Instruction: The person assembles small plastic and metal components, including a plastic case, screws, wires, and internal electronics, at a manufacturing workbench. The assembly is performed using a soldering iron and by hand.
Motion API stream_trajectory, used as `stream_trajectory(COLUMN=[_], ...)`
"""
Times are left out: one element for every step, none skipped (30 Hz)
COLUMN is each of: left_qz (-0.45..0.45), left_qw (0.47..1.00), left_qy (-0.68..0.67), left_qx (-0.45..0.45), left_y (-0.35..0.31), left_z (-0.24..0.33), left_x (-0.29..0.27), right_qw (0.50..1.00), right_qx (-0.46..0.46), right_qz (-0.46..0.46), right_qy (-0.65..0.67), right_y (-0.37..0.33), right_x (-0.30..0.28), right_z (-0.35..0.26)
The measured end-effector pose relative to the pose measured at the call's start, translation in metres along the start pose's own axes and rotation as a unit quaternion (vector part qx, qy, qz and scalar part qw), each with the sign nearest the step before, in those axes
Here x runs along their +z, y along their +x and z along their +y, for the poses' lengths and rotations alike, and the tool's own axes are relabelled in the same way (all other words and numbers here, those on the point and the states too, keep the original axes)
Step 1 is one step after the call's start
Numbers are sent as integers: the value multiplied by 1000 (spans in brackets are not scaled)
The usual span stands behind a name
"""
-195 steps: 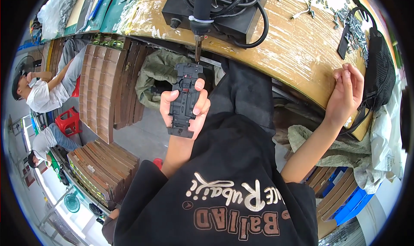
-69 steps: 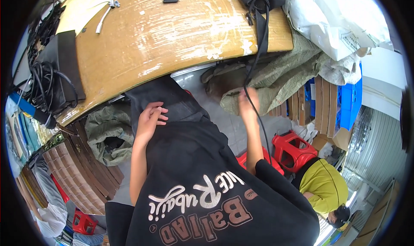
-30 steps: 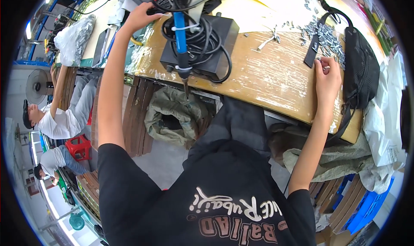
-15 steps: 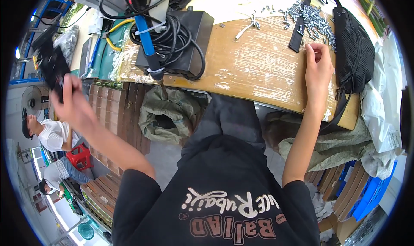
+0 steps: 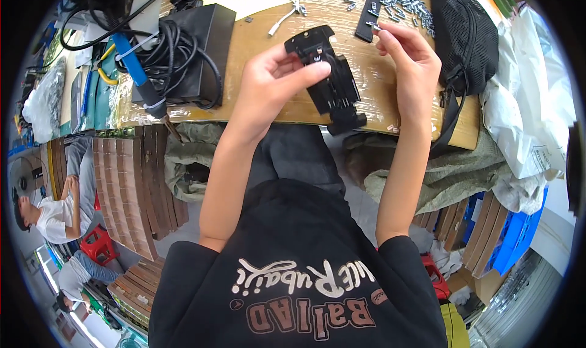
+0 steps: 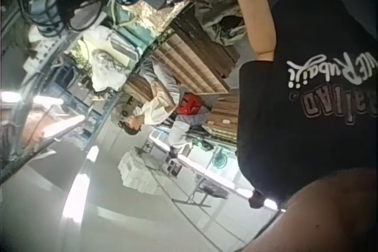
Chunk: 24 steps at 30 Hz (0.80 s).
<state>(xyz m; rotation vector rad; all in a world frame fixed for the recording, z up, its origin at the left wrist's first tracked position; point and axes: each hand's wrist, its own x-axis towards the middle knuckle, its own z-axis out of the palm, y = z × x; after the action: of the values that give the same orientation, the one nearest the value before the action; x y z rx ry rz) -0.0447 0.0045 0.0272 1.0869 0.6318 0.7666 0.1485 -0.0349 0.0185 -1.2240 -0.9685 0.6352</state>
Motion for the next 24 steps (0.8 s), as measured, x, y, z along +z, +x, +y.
stream_trajectory(left_qz=[0,0,5,5,13,21,32,34,32,30,5,6,-9,-24,-24,-25,-32,-40,-40,-41,-42,-43,-47,-51], left_qw=[1000,998,999,999,999,998,996,996,998,999,1000,1000,996,984,975,975,966,955,956,960,964,964,957,950], left_qy=[-2,-4,-11,-11,2,15,43,43,27,10,-9,-8,80,168,201,200,242,284,283,264,246,245,270,295], left_qx=[27,55,45,43,51,58,68,66,43,20,0,-2,31,63,94,92,83,73,72,84,96,95,90,85], left_y=[7,11,13,13,13,13,13,12,10,8,8,9,10,12,15,17,19,19,19,19,19,19,19,19], left_z=[-6,-9,-9,-11,-13,-16,-19,-19,-17,-14,-11,-13,-17,-21,-27,-28,-28,-29,-29,-29,-29,-28,-26,-23], left_x=[3,6,8,10,11,12,13,14,16,17,17,16,15,14,12,10,8,7,8,10,12,12,12,12], right_qw=[1000,1000,999,999,998,998,998,997,996,995,995,994,994,992,990,990,985,980,978,977,978,978,978,978], right_qx=[2,11,19,22,7,-7,-5,-23,-41,-39,-28,-17,-16,-9,-1,1,9,17,43,44,18,-8,-7,3], right_qz=[2,-15,-34,-34,-45,-57,-58,-69,-81,-82,-92,-102,-103,-123,-143,-142,-170,-199,-196,-196,-202,-207,-207,-206], right_qy=[-2,11,25,24,31,39,39,34,28,30,29,29,29,25,21,20,21,23,65,64,46,28,27,30], right_y=[-1,-2,-3,-4,-4,-5,-5,-5,-6,-6,-8,-9,-9,-9,-10,-10,-9,-9,-11,-10,-9,-8,-8,-8], right_x=[0,0,0,0,-1,-1,-1,-2,-3,-2,0,1,2,3,3,3,3,4,8,7,6,6,5,5], right_z=[-1,-2,-3,-4,-4,-4,-3,-3,-3,-4,-5,-7,-9,-10,-11,-9,-7,-6,-9,-7,-5,-3,-3,-4])
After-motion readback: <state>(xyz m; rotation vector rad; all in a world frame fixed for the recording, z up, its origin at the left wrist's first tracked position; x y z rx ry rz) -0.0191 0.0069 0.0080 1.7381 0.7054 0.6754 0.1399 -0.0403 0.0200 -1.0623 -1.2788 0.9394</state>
